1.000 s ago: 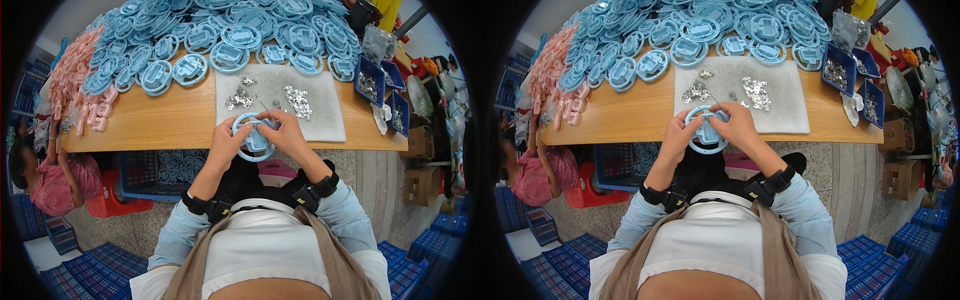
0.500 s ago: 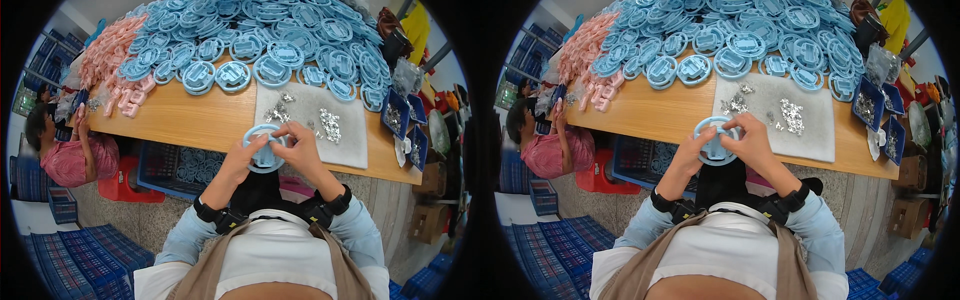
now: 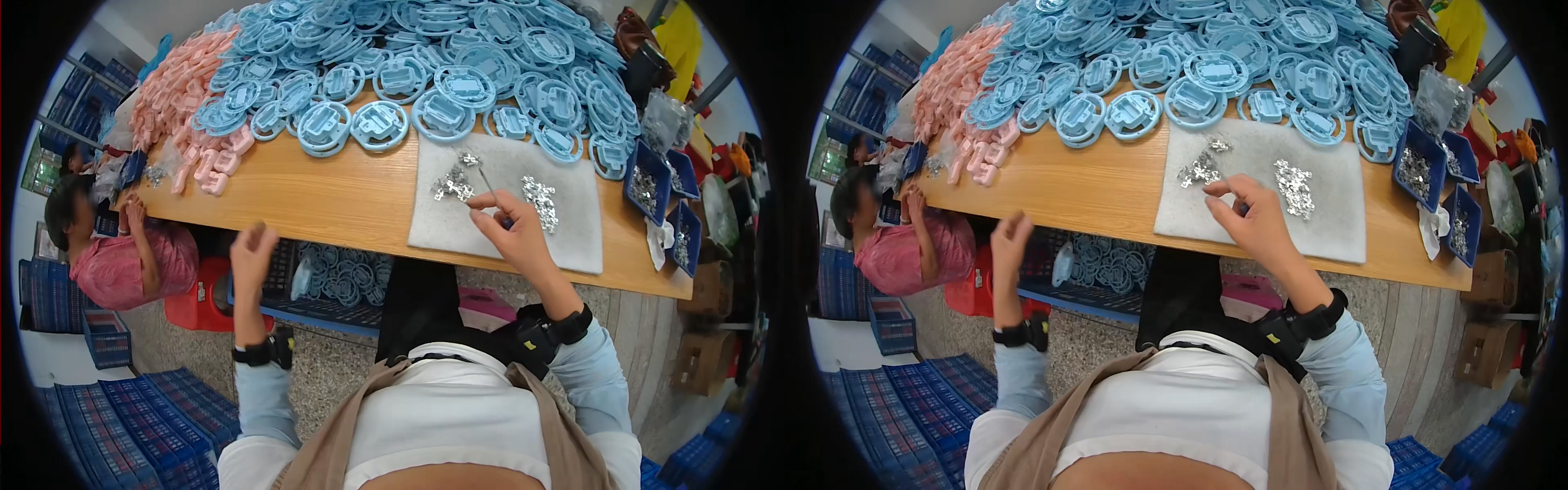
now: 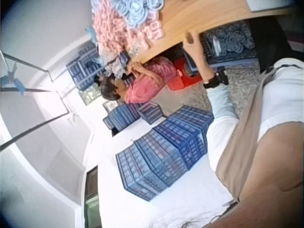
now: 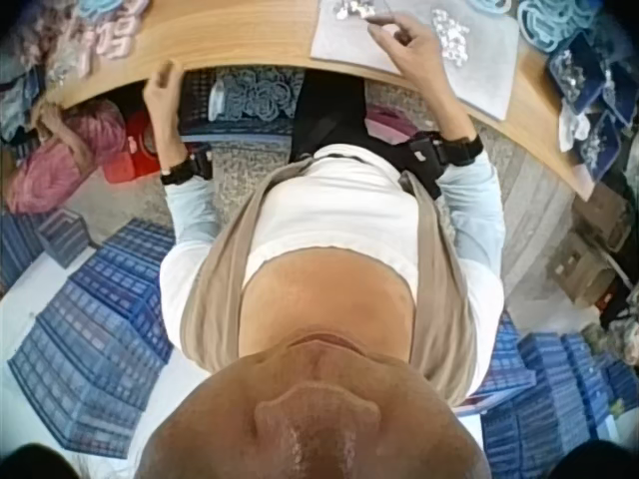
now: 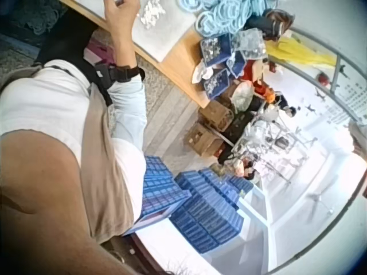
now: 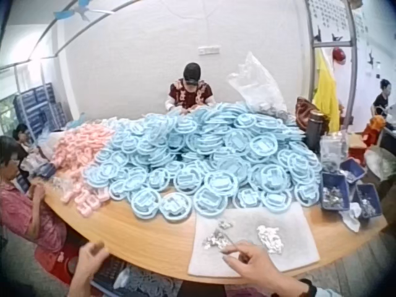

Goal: Assembling small metal components into blue plastic housing frames at a manufacturing workstation.

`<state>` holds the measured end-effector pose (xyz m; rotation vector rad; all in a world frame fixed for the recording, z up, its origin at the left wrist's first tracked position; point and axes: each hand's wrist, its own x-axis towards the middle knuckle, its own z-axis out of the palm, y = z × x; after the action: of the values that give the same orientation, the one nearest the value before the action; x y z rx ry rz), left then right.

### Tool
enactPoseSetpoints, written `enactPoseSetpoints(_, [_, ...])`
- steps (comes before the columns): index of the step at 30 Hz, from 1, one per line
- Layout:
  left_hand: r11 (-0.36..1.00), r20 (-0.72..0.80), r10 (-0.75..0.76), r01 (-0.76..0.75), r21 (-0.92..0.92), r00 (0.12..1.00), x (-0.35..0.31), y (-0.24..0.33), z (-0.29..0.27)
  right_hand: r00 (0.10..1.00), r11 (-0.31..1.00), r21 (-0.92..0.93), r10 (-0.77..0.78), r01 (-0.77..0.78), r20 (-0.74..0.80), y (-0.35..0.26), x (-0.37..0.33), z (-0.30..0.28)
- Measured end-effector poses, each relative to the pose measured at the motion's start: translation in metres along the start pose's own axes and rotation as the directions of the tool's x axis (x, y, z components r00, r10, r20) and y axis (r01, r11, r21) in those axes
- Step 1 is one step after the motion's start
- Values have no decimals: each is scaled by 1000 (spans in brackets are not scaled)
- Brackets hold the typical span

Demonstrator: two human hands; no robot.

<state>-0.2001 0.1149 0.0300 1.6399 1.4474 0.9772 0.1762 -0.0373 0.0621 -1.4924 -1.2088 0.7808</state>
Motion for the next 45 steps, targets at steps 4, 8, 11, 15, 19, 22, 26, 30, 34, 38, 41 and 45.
enactPoseSetpoints(4, [954,57,234,-240,180,971,98,26,22,997,993,-120,-19,10,-74,23,8,-14])
enactPoseSetpoints(8, [810,106,362,-369,456,926,178,33,78,996,981,-193,-30,13,-86,34,6,-14])
enactPoseSetpoints(11, [642,132,424,-401,654,896,201,37,116,997,939,-343,-34,8,-70,43,2,-20])
enactPoseSetpoints(15, [637,214,270,-341,692,939,217,42,121,996,901,-434,-44,4,-83,46,0,-27])
enactPoseSetpoints(19, [693,199,211,-290,660,957,206,57,116,999,928,-372,-2,-17,-49,43,1,-28])
enactPoseSetpoints(22, [811,210,52,-164,562,976,196,72,109,999,936,-349,-33,37,19,35,8,-13])
enactPoseSetpoints(26, [939,191,-4,-62,339,982,184,61,93,988,909,-395,-90,132,124,31,26,17])
enactPoseSetpoints(30, [994,165,113,-113,-11,980,156,71,97,976,831,-513,-187,217,110,39,46,29])
enactPoseSetpoints(34, [931,269,6,93,-354,963,101,88,86,942,748,-572,-267,335,202,46,59,40])
enactPoseSetpoints(38, [748,401,-53,302,-591,915,54,72,102,948,722,-616,-220,316,230,41,62,36])
enactPoseSetpoints(41, [666,500,-138,453,-592,855,1,81,125,913,793,-464,-397,394,97,41,52,22])
enactPoseSetpoints(45, [578,636,-142,585,-569,758,-37,76,158,997,987,-147,-76,72,-26,15,27,15])
